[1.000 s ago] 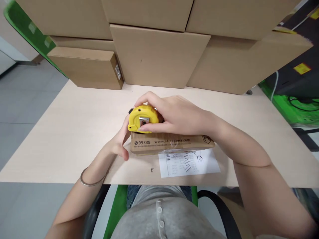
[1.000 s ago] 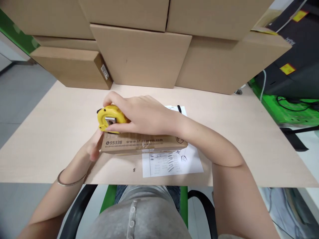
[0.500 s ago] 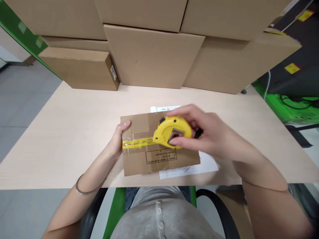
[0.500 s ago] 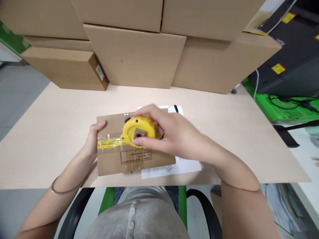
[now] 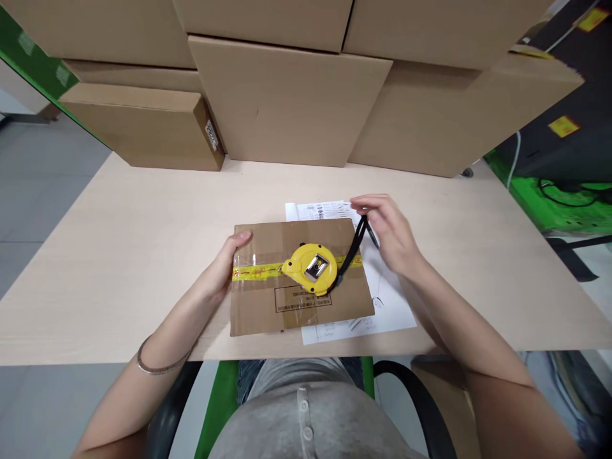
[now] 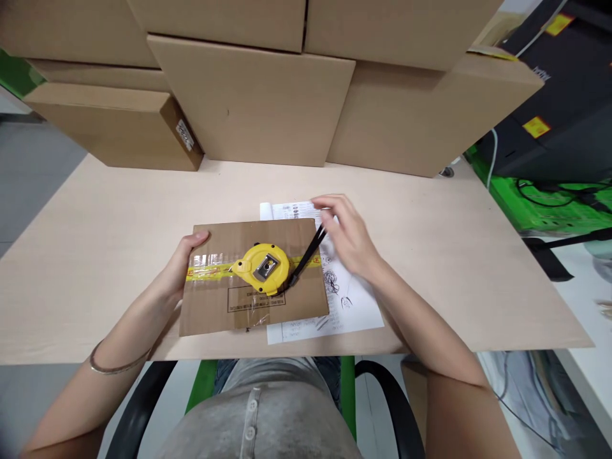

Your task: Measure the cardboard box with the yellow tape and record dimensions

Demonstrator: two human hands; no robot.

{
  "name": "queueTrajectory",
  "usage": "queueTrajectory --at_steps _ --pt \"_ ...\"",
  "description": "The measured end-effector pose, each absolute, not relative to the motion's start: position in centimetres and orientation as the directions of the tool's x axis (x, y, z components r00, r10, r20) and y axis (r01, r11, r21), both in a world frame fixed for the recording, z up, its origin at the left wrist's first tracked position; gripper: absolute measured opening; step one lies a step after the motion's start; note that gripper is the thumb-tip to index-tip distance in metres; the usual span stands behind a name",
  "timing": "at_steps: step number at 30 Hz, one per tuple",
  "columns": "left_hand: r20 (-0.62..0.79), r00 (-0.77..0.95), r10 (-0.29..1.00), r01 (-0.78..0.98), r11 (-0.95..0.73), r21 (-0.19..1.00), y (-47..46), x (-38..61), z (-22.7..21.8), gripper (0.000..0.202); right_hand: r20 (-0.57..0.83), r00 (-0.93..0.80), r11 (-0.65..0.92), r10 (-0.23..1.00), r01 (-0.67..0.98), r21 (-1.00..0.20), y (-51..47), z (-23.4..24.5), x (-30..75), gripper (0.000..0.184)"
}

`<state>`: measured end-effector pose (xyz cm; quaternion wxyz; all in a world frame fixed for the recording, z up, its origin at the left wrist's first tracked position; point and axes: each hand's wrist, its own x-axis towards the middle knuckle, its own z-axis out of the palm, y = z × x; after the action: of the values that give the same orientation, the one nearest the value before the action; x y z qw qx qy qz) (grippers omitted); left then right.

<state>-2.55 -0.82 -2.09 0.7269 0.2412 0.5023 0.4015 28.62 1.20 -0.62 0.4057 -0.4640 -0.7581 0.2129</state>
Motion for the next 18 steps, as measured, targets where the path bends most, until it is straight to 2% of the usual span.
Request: queueTrajectory --at_steps 1,3,7,11,15,18 --pt "-0.546 0.163 0.822 -0.332 0.567 0.754 -0.8 -2.5 -2.0 0.04 0.415 -0.171 0.437 0.894 0.54 -0.719 1.5 -1.8 29.8 0.035" --pt "-0.558 0.145 0.817 -0.312 0.573 0.758 -0.8 -2.3 -1.6 0.041 0.424 -0.166 0.424 0.89 0.642 -0.638 1.4 -4.3 31.7 0.037" --pt "-0.554 0.119 0.824 -0.31 0.561 0.768 -0.9 -2.1 -1.2 0.038 0.294 -0.369 0.471 0.882 0.674 -0.569 -0.1 -7.7 33.1 0.039" --pt "-0.481 0.161 0.862 -0.302 0.507 0.807 -0.6 -2.2 -1.4 0.038 0.164 -0.537 0.53 0.828 0.652 -0.543 -1.4 -9.0 32.3 0.055" --pt "-0.414 0.192 0.89 -0.349 0.456 0.819 -0.2 -2.2 -2.1 0.033 0.131 -0.519 0.498 0.844 0.67 -0.551 -2.0 -9.5 31.2 0.062" --pt "-0.467 0.146 0.872 -0.387 0.485 0.784 -0.3 -2.2 -2.7 0.032 0.13 -0.482 0.458 0.867 0.664 -0.591 -2.3 -9.0 30.8 0.053"
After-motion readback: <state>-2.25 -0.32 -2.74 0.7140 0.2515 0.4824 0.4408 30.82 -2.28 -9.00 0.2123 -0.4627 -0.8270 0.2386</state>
